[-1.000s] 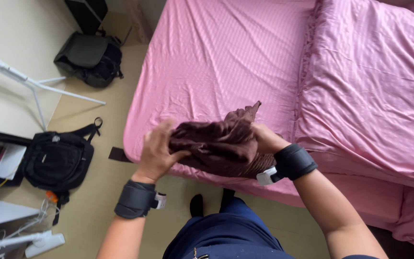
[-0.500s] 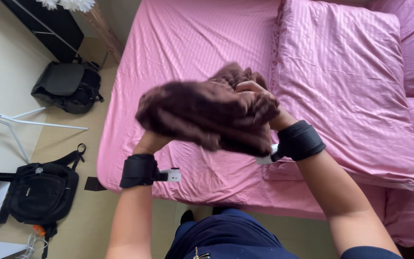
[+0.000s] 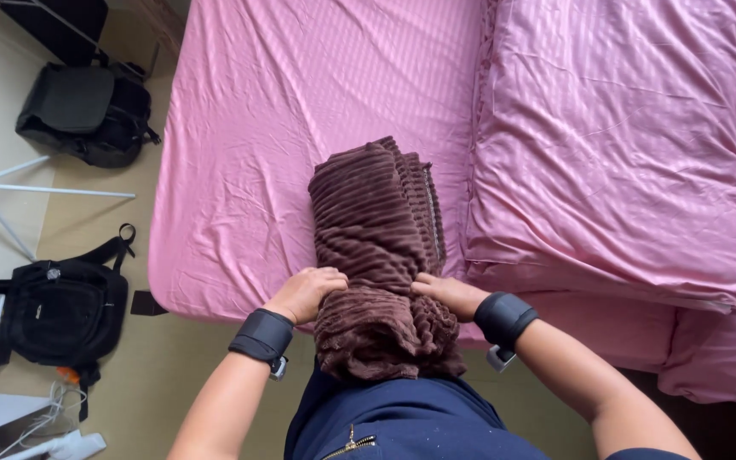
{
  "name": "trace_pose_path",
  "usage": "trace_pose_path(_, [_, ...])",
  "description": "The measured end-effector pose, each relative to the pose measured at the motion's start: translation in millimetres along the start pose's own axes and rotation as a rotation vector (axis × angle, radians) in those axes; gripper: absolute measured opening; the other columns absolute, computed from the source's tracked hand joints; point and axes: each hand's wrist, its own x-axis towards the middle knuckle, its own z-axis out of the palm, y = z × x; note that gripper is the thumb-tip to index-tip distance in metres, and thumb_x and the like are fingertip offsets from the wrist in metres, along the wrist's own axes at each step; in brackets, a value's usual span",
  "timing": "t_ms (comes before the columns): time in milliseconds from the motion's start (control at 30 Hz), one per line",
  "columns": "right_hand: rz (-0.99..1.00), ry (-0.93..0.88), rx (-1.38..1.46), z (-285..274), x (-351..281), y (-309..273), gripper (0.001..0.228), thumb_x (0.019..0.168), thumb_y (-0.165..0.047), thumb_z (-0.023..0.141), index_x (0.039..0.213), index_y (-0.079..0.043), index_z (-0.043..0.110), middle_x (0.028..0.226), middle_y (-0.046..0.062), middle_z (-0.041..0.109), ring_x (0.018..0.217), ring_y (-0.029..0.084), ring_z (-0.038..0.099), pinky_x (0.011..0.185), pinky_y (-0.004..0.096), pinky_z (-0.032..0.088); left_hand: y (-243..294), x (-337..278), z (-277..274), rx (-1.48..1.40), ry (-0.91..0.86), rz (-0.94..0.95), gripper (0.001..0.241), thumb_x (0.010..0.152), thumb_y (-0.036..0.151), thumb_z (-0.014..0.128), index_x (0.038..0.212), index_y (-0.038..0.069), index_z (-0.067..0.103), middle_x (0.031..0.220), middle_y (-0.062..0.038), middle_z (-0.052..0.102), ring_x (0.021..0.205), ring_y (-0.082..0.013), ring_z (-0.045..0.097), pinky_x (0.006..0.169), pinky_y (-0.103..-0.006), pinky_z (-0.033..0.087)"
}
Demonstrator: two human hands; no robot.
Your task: The person folds a brown towel on a pink bedsheet and places it into a wooden wardrobe. They then fold two white towels on the bed and place them in the same wardrobe. Finally, they pick up a black backpack from the floor and place it on the bed.
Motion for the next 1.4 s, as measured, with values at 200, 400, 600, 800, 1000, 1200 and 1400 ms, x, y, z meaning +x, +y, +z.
trace_pose_path(200, [-0.031, 0.091, 0.174, 42, 0, 30, 0.061, 0.083, 0.010, 0.056, 0.139, -0.010, 0.042, 0.137, 0.015, 0.048, 0.123, 0.035, 0.059, 0.101, 0.040, 0.049, -14, 18, 2, 0.059, -0.219, -0.126, 0.020, 0.086, 0.017, 0.067, 0.105, 0.014, 0.069, 0.108, -0.007, 0.074, 0.107, -0.0309, 0.068, 0.083, -0.0463, 0.055])
trace_pose_path(400, [0.105, 0.058, 0.244, 55, -9, 17, 0.049, 0.091, 0.005, 0.046, 0.137, -0.013, 0.046, 0.138, 0.010, 0.048, 0.123, 0.032, 0.059, 0.102, 0.039, 0.047, -73, 85, -5, 0.531, -0.248, -0.187, 0.020, 0.087, 0.014, 0.062, 0.105, 0.018, 0.069, 0.098, -0.009, 0.075, 0.091, -0.0319, 0.074, 0.076, -0.0483, 0.058])
trace_pose_path(600, [0.138, 0.277, 0.273, 103, -13, 15, 0.040, 0.097, 0.001, 0.044, 0.136, -0.007, 0.046, 0.145, 0.011, 0.046, 0.124, 0.033, 0.058, 0.105, 0.038, 0.048, -95, 177, -31, 0.724, -0.217, -0.169, 0.019, 0.096, 0.017, 0.053, 0.102, 0.017, 0.071, 0.099, -0.009, 0.077, 0.094, -0.0296, 0.074, 0.080, -0.0489, 0.056])
trace_pose_path(800, [0.238, 0.271, 0.111, 106, -7, 1, 0.043, 0.090, 0.002, 0.051, 0.132, -0.008, 0.049, 0.146, 0.009, 0.047, 0.125, 0.033, 0.057, 0.104, 0.039, 0.047, -68, 235, -12, 0.600, -0.306, -0.077, 0.037, 0.102, 0.009, 0.045, 0.133, 0.023, 0.060, 0.095, -0.015, 0.076, 0.088, -0.0321, 0.075, 0.071, -0.0464, 0.058])
trace_pose_path(1000, [0.293, 0.343, 0.158, 94, -11, -21, 0.045, 0.089, 0.002, 0.052, 0.133, -0.010, 0.051, 0.136, 0.007, 0.052, 0.122, 0.030, 0.058, 0.101, 0.039, 0.048, -112, 254, 68, 0.625, -0.392, -0.033, 0.038, 0.102, 0.019, 0.043, 0.128, 0.033, 0.067, 0.094, -0.011, 0.075, 0.089, -0.0309, 0.074, 0.070, -0.0469, 0.059])
trace_pose_path(1200, [0.367, 0.313, 0.206, 93, -16, -31, 0.059, 0.081, 0.007, 0.052, 0.137, -0.011, 0.049, 0.122, 0.012, 0.051, 0.116, 0.031, 0.059, 0.094, 0.041, 0.050, -26, 264, 44, 0.690, -0.494, 0.199, 0.033, 0.108, 0.024, 0.042, 0.123, 0.023, 0.071, 0.094, -0.008, 0.076, 0.090, -0.0289, 0.075, 0.072, -0.0450, 0.060])
trace_pose_path(1400, [0.446, 0.326, 0.318, 89, -12, -35, 0.060, 0.098, 0.003, 0.047, 0.154, -0.018, 0.039, 0.119, 0.013, 0.052, 0.110, 0.031, 0.061, 0.094, 0.042, 0.050, -37, 247, 67, 0.513, -0.456, 0.285, 0.059, 0.097, 0.006, 0.040, 0.149, 0.032, 0.047, 0.121, -0.011, 0.068, 0.096, -0.0312, 0.073, 0.074, -0.0444, 0.059])
